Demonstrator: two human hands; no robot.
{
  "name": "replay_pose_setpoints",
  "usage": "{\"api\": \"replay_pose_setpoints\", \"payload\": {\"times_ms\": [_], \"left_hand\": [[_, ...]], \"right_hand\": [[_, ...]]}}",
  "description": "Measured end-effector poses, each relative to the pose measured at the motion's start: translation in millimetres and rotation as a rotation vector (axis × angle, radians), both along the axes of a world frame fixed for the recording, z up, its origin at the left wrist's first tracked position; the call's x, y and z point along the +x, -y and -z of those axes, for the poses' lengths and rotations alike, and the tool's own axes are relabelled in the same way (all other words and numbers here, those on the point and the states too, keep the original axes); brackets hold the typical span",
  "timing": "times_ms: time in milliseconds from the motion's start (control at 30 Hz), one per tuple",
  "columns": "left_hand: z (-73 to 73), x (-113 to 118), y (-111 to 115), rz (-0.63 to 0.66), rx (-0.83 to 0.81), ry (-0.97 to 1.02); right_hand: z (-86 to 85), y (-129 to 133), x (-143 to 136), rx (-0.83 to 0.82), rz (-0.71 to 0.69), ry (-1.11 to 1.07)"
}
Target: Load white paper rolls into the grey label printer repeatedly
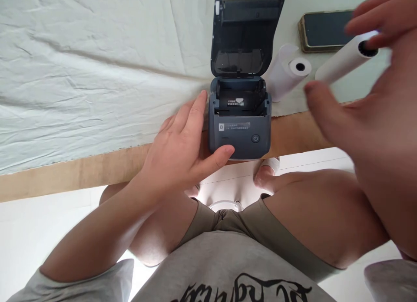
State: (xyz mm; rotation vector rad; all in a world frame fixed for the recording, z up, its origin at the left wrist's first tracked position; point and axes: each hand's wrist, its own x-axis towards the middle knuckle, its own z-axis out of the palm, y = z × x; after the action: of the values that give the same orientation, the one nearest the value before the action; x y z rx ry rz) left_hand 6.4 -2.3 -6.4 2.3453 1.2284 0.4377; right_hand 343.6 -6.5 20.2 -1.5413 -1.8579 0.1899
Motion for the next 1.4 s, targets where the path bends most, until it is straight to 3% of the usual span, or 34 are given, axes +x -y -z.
{"api": "replay_pose_setpoints", "payload": {"times_ms": [100,267,467,967,1400], "left_hand": [[-2.3,0.4,1.3,-0.004,-0.001,-0.02],[-3.4,-0.1,3.2,-0.023,-0.018,-0.005],[-4.3,0.0,3.3,-0.017,-0.044,-0.004],[-4.2,-1.6,2.3,0.024,-0.037,0.007],[-6.1,-0.5,2.4,0.017,-0.045,-0.01]], "right_hand": [[10.2,-5.5,-18.6,0.05,-0.074,0.287],[24.0,-22.8,-15.0,-0.136,-0.087,0.211],[24.1,-20.9,-14.8,-0.161,-0.234,0.166],[24.8,-22.7,-17.2,-0.198,-0.197,0.03],[22.2,-24.3,-18.2,-0.235,-0.24,0.086]]}}
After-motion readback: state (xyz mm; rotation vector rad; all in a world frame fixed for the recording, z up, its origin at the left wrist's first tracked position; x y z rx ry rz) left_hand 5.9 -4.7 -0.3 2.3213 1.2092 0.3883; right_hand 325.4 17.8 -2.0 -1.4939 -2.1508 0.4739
